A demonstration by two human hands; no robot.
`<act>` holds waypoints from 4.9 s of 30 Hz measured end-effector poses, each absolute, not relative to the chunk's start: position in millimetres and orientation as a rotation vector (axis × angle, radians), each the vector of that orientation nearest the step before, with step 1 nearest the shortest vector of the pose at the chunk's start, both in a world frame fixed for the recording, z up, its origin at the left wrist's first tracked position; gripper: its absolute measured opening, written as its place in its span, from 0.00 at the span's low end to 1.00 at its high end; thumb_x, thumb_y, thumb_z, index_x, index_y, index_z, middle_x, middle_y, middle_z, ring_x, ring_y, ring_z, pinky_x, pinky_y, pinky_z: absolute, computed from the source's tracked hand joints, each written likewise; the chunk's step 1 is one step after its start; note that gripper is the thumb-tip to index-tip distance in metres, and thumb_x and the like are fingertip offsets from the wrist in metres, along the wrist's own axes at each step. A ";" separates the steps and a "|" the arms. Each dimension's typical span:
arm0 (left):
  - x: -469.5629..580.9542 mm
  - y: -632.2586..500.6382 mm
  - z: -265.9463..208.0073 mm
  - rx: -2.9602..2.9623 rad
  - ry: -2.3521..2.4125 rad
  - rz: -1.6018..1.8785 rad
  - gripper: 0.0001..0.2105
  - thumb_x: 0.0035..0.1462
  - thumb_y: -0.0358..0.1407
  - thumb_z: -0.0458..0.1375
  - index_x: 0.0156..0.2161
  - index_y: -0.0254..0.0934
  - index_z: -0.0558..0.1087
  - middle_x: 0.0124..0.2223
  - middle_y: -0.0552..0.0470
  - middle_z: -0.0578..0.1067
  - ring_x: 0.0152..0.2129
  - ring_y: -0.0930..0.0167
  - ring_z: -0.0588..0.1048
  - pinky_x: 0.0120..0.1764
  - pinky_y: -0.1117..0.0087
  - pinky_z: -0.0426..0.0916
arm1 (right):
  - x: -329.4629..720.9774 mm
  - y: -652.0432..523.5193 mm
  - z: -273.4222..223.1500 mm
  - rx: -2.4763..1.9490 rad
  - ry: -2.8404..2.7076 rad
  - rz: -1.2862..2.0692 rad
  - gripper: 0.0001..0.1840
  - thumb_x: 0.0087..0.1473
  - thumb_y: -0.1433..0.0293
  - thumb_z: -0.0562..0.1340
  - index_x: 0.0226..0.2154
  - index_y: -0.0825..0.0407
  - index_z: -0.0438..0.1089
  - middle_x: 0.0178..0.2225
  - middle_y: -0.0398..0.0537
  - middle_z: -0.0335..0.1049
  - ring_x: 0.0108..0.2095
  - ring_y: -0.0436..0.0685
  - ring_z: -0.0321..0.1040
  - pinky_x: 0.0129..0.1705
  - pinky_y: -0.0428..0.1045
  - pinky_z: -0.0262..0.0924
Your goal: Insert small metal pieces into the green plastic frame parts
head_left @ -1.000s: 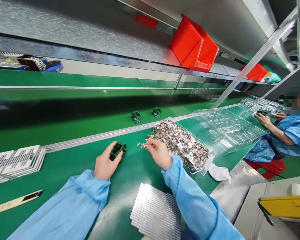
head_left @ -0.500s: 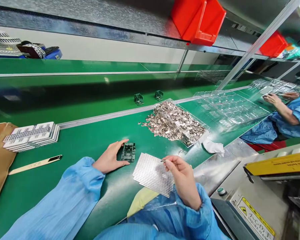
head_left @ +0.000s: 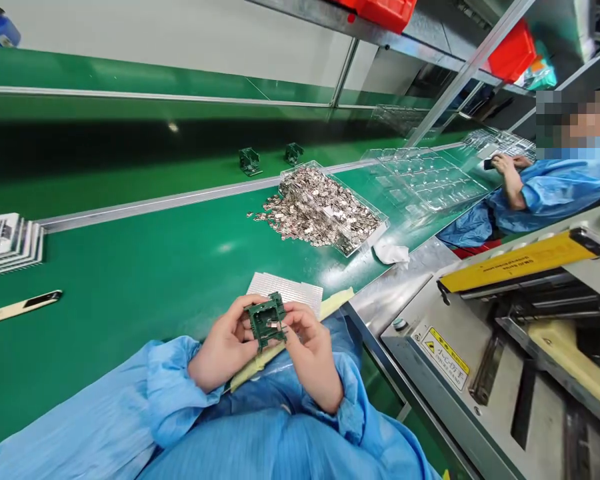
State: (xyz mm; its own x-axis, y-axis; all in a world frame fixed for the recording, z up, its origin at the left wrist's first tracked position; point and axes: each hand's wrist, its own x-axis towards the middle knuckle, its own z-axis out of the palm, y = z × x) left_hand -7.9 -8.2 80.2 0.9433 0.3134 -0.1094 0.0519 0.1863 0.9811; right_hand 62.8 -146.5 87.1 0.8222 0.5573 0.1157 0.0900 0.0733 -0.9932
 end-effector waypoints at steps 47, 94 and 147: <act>-19.9 -43.8 91.4 1.569 0.257 0.172 0.15 0.58 0.33 0.56 0.49 0.37 0.60 0.30 0.57 0.69 0.20 0.75 0.73 0.23 0.76 0.70 | 42.0 -163.8 95.3 -1.277 -0.216 0.442 0.20 0.46 0.60 0.72 0.25 0.52 0.63 0.24 0.42 0.64 0.24 0.51 0.62 0.23 0.42 0.61; 68.4 -27.6 73.0 1.256 0.231 0.048 0.29 0.48 0.40 0.66 0.51 0.37 0.57 0.46 0.46 0.72 0.38 0.66 0.77 0.33 0.71 0.75 | 109.0 -230.1 -12.6 -1.854 -0.296 0.513 0.23 0.49 0.50 0.66 0.20 0.53 0.72 0.16 0.44 0.65 0.15 0.53 0.61 0.17 0.44 0.52; 141.0 -194.9 187.8 1.920 -0.967 -0.290 0.26 0.55 0.44 0.59 0.58 0.39 0.65 0.58 0.44 0.69 0.53 0.60 0.69 0.56 0.59 0.65 | 12.4 -416.1 140.3 -1.325 -0.259 -0.555 0.38 0.47 0.46 0.73 0.53 0.49 0.68 0.47 0.54 0.67 0.44 0.64 0.68 0.44 0.54 0.69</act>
